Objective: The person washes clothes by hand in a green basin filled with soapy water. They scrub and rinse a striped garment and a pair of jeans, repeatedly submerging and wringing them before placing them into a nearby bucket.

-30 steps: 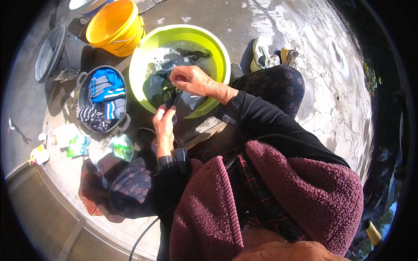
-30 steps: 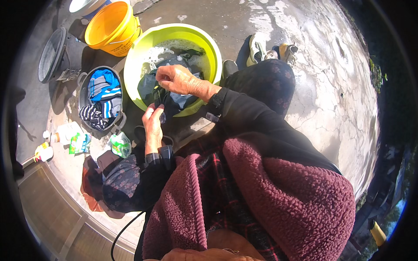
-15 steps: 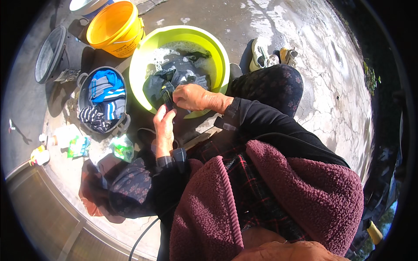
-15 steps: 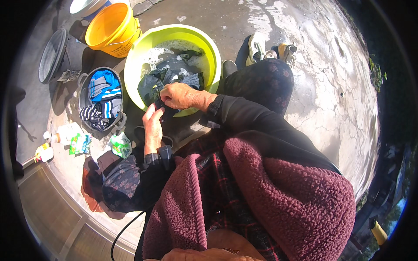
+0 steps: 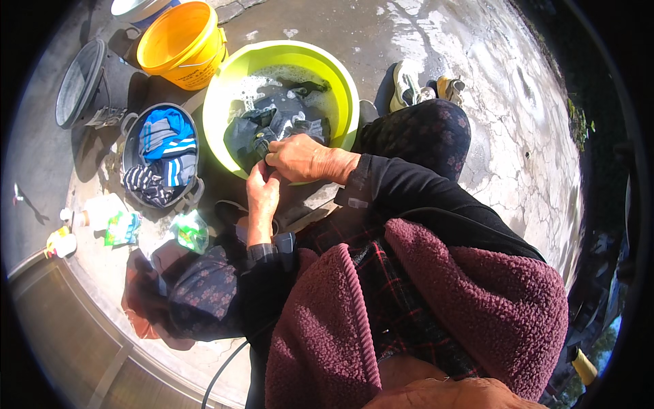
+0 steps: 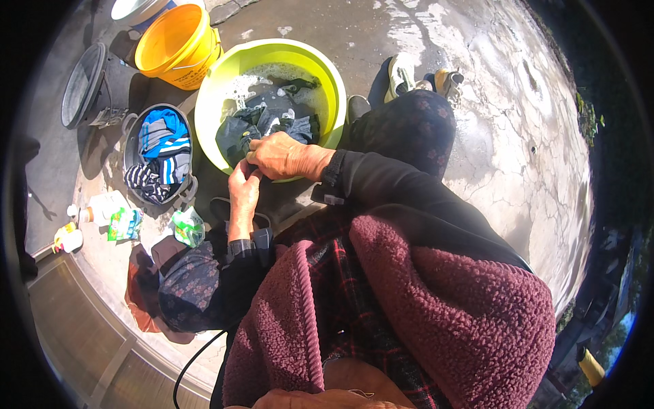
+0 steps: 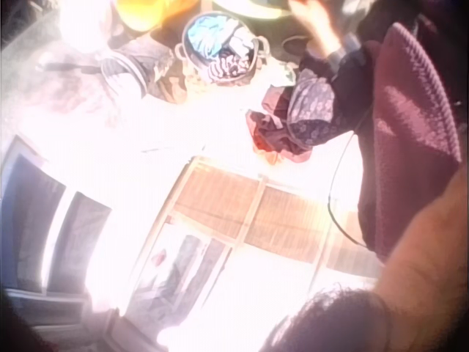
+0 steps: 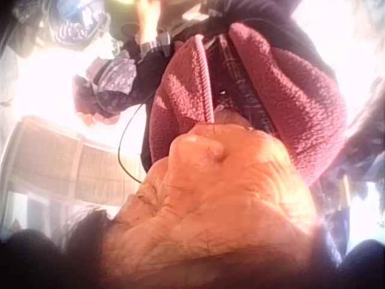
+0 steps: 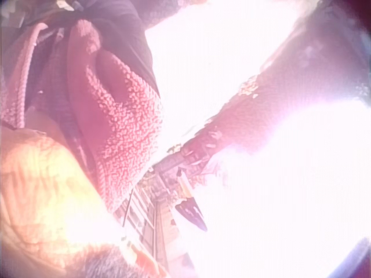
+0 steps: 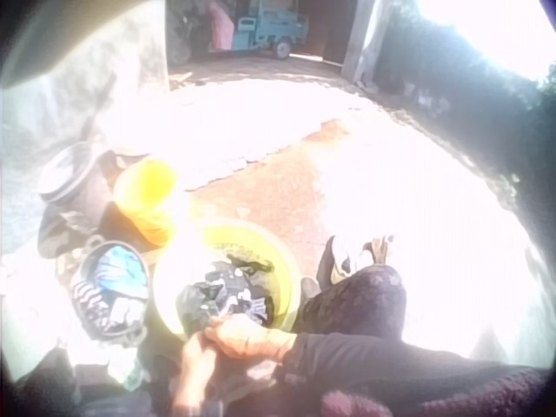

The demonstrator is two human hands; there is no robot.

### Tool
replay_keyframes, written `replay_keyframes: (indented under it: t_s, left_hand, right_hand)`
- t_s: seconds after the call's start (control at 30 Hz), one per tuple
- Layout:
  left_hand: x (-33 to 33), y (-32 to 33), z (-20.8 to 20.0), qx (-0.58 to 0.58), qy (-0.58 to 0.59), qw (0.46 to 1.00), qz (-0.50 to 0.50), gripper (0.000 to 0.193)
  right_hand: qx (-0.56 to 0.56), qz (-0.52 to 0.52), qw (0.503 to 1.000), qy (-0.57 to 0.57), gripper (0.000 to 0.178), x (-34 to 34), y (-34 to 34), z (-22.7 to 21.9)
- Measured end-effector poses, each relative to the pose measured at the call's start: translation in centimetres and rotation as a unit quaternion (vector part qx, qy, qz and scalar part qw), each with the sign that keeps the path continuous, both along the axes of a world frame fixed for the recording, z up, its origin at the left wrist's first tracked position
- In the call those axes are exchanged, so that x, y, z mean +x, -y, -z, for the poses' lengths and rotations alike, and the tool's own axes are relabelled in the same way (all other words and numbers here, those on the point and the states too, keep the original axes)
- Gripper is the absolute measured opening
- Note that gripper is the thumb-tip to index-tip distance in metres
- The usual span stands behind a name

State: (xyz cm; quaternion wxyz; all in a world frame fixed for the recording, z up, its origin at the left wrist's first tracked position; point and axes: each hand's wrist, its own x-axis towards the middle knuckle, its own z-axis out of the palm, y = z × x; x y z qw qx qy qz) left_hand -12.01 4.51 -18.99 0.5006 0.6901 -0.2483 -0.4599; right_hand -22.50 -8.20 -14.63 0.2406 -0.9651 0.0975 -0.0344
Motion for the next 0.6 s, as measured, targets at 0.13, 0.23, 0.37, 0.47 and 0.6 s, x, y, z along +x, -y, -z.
replay_keyframes:
  t_s: [0.13, 0.23, 0.37, 0.47, 0.6]
  left_hand:
    - [-0.2, 0.0, 0.4, -0.021, 0.105, 0.994, 0.033, 0.041]
    - [-0.5, 0.1, 0.1, 0.02, 0.156, 0.985, 0.075, 0.045]
    - [-0.8, 0.3, -0.2, 0.0, 0.189, 0.98, 0.064, 0.045]
    - [-0.7, 0.5, -0.5, 0.002, 0.151, 0.988, 0.041, 0.043]
    - [-0.7, 0.5, -0.8, -0.003, 0.052, 0.998, -0.03, 0.03]
  right_hand:
    - [-0.004, 0.049, 0.998, 0.048, 0.015, -0.1, 0.3, 0.4]
    - [-0.012, 0.124, 0.992, 0.009, 0.014, -0.3, 0.9, 0.7]
    - [-0.035, 0.12, 0.991, 0.043, 0.013, -0.4, 1.2, 1.0]
    - [0.016, 0.132, 0.99, 0.048, 0.012, -0.4, 1.6, 1.0]
    - [0.092, 0.107, 0.988, 0.059, 0.012, -0.5, 1.9, 1.0]
